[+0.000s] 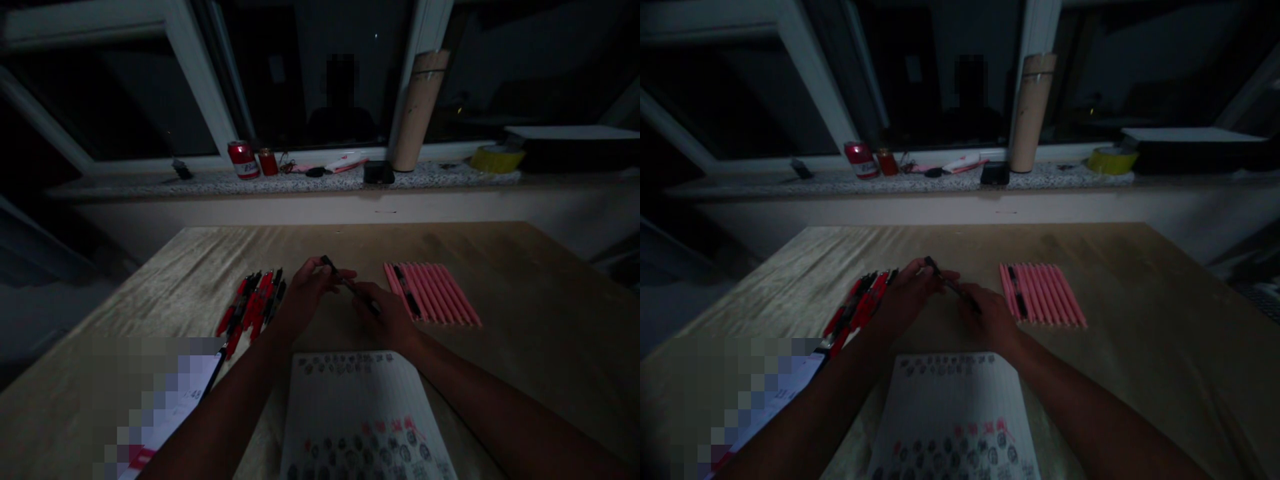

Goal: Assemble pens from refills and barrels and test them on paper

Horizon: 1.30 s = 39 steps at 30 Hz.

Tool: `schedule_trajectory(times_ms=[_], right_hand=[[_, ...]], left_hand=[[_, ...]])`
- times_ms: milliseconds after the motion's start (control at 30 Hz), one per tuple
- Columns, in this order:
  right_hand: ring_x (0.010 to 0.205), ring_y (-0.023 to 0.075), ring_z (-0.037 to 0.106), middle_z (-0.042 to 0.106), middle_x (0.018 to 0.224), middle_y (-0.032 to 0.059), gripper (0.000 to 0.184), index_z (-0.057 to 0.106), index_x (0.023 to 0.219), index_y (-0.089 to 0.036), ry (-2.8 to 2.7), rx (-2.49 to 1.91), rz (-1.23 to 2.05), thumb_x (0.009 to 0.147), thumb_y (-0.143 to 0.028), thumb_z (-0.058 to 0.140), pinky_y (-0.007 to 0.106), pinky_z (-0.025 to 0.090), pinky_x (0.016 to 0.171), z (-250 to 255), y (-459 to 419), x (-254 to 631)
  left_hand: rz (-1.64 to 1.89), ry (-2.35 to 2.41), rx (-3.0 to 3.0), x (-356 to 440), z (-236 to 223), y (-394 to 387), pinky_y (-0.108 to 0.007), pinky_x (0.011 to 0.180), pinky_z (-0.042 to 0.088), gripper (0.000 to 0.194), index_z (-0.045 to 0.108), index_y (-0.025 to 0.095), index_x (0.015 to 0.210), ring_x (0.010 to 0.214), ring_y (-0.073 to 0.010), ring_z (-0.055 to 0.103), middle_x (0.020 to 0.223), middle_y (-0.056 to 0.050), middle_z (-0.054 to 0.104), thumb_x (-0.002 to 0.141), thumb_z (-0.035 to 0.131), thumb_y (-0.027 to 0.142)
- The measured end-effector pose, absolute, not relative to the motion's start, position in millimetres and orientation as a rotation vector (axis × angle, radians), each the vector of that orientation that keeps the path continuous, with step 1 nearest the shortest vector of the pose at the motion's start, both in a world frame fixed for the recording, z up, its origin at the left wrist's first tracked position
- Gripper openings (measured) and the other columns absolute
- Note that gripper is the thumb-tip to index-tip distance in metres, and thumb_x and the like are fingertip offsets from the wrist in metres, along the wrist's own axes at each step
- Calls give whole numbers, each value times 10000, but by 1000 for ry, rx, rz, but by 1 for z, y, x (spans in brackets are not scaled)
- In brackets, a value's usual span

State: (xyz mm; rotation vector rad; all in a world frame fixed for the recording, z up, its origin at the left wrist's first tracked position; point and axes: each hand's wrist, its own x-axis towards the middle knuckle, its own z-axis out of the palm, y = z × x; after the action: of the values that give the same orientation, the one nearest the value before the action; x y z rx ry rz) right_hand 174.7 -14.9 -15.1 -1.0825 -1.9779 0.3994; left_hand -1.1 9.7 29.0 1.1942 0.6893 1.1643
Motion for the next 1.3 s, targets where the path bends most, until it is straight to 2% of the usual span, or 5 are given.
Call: schedule_trajectory(times_ms=[333,867,1133,1300], right_hand=[[738,163,607,657,882,58,290,513,1131,-186,-1983,-1086,408,845,-194,467,264,450,641,-14,-16,175],[703,150,594,647,824,46,262,523,1110,-177,-1961,-1081,412,857,-209,465,254,441,624,-13,-16,174],[722,145,600,657,863,43,287,520,1129,-180,-1957,-1067,417,845,-179,481,245,440,639,-14,-16,175],[719,156,610,662,858,48,274,525,1125,-190,-1949,-1089,420,856,-204,475,259,453,639,-14,-16,175]], left_hand=[[1171,744,1268,0,29,10,-296,722,424,196,450,180,915,862,-187,651,966,-98,705,873,491,366],[1130,907,1560,3,35,3,-302,736,417,175,425,181,938,910,-180,621,1068,-129,670,890,446,349],[1115,906,1612,5,31,-1,-327,798,407,165,407,195,975,896,-172,619,1064,-123,676,914,414,349],[1080,887,1615,5,28,0,-333,856,408,173,420,197,978,967,-182,609,1080,-109,668,904,438,353]])
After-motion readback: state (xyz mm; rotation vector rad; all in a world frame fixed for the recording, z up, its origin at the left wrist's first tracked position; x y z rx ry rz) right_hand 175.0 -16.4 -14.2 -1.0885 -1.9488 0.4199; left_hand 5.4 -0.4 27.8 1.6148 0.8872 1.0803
